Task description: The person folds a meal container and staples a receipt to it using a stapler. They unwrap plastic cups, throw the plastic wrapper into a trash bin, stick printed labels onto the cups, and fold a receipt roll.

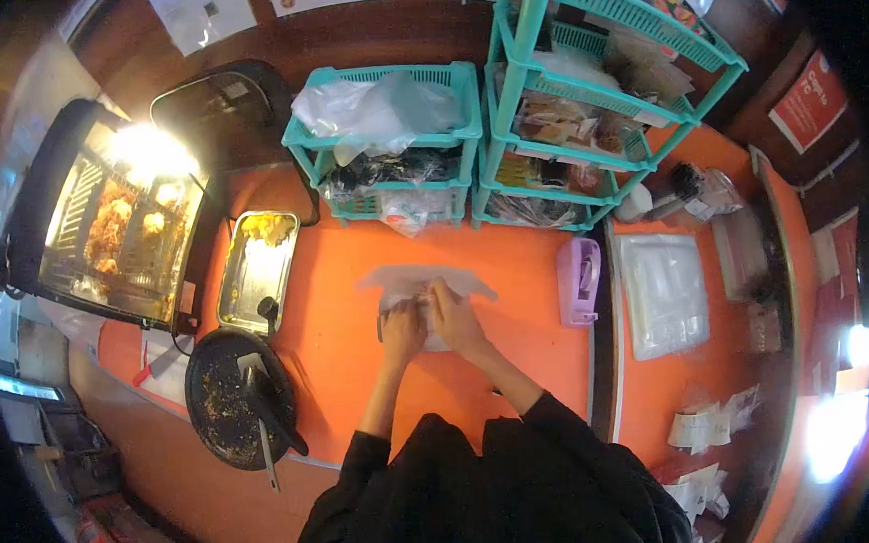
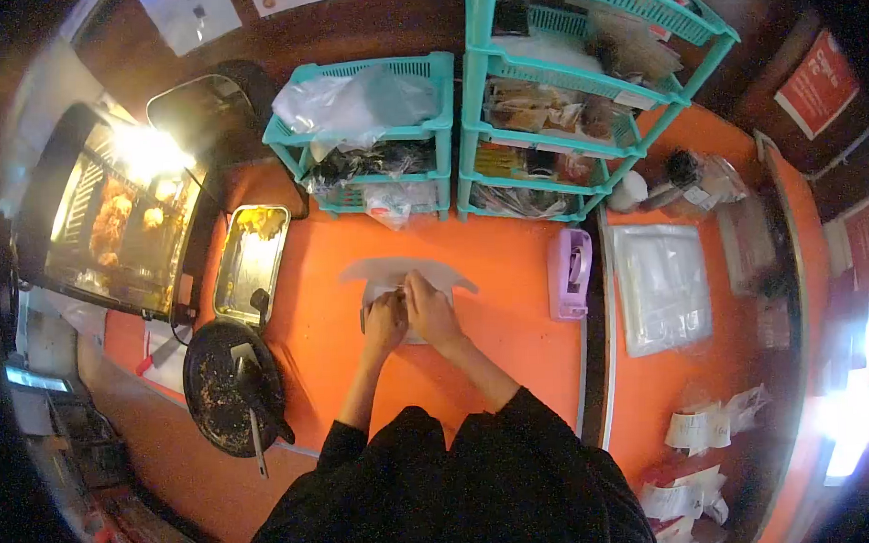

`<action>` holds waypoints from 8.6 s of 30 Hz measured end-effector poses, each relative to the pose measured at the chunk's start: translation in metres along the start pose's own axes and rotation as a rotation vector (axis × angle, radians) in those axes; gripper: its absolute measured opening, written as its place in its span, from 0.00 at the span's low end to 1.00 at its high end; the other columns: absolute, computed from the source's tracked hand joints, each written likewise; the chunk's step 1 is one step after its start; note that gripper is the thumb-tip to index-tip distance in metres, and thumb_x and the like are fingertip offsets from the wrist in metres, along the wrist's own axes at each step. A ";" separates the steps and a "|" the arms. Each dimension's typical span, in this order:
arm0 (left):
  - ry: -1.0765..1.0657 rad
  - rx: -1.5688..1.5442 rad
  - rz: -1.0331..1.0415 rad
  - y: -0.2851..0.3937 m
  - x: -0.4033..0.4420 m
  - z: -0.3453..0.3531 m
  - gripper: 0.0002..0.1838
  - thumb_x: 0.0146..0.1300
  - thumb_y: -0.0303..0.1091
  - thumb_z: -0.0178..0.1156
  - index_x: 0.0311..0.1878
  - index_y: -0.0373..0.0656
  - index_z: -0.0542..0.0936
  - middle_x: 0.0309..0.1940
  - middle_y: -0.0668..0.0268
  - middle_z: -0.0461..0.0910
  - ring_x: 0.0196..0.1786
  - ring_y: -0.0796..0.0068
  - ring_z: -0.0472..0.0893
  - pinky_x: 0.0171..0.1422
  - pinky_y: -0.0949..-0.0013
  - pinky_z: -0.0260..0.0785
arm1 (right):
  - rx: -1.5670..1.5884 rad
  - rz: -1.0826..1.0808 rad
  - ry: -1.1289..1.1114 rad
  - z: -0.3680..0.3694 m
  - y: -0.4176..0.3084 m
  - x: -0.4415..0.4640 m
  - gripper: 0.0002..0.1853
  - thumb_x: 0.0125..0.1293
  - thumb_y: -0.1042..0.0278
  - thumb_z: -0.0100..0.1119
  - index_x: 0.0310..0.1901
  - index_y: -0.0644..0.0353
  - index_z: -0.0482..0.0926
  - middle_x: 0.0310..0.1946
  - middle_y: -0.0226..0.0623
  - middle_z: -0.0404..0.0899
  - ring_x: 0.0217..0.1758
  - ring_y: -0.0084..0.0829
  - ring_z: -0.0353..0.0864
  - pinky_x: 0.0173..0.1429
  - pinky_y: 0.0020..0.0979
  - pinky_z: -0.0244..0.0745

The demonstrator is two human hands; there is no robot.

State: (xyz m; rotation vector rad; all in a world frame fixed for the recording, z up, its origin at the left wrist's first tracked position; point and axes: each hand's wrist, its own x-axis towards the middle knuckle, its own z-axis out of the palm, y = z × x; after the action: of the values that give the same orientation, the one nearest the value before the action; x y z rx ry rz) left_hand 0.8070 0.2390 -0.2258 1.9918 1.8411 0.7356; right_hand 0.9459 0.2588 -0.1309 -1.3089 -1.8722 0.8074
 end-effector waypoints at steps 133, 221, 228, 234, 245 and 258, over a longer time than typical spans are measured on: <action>-0.502 -0.701 0.272 -0.011 -0.130 -0.102 0.44 0.43 0.24 0.70 0.68 0.46 0.65 0.62 0.55 0.66 0.66 0.52 0.65 0.67 0.54 0.62 | 0.958 1.359 -0.144 -0.008 -0.001 -0.423 0.14 0.65 0.59 0.54 0.36 0.63 0.78 0.31 0.41 0.79 0.33 0.35 0.82 0.40 0.32 0.74; 0.352 -0.501 0.195 0.092 0.040 -0.001 0.17 0.46 0.10 0.52 0.39 0.40 0.73 0.42 0.54 0.71 0.52 0.51 0.71 0.59 0.56 0.64 | -0.709 -0.164 -0.365 -0.105 0.038 0.078 0.16 0.42 0.54 0.72 0.32 0.53 0.85 0.33 0.35 0.83 0.47 0.37 0.78 0.47 0.41 0.73; 0.330 -0.494 0.174 0.091 0.038 0.004 0.18 0.47 0.10 0.53 0.41 0.41 0.73 0.44 0.52 0.69 0.52 0.49 0.70 0.56 0.53 0.65 | -0.708 -0.217 -0.347 -0.102 0.046 0.077 0.16 0.42 0.54 0.71 0.30 0.55 0.84 0.34 0.33 0.83 0.46 0.36 0.78 0.46 0.40 0.73; 0.381 -0.484 0.122 0.094 0.033 0.010 0.16 0.48 0.12 0.55 0.39 0.40 0.74 0.42 0.56 0.71 0.53 0.53 0.70 0.58 0.56 0.63 | -0.654 -0.254 -0.326 -0.104 0.045 0.072 0.18 0.43 0.53 0.72 0.32 0.55 0.84 0.37 0.32 0.83 0.50 0.37 0.78 0.50 0.38 0.73; 0.337 -0.483 0.184 0.092 0.034 0.011 0.22 0.50 0.11 0.54 0.48 0.42 0.79 0.44 0.56 0.72 0.52 0.54 0.73 0.57 0.60 0.67 | -0.671 -0.164 -0.400 -0.117 0.033 0.064 0.29 0.39 0.49 0.74 0.46 0.52 0.83 0.42 0.33 0.81 0.52 0.39 0.77 0.54 0.41 0.73; 0.426 -0.151 0.211 0.114 0.045 -0.025 0.30 0.48 0.28 0.64 0.59 0.43 0.71 0.57 0.51 0.63 0.68 0.50 0.58 0.70 0.43 0.49 | -0.798 -0.152 -0.404 -0.099 0.051 0.066 0.28 0.46 0.47 0.71 0.51 0.46 0.81 0.46 0.35 0.79 0.60 0.35 0.71 0.61 0.42 0.64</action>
State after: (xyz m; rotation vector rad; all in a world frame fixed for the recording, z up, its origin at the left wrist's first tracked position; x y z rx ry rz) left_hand 0.8878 0.2682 -0.1348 2.0664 1.7330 1.4106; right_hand 1.0380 0.3457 -0.1038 -1.4935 -2.7476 0.2333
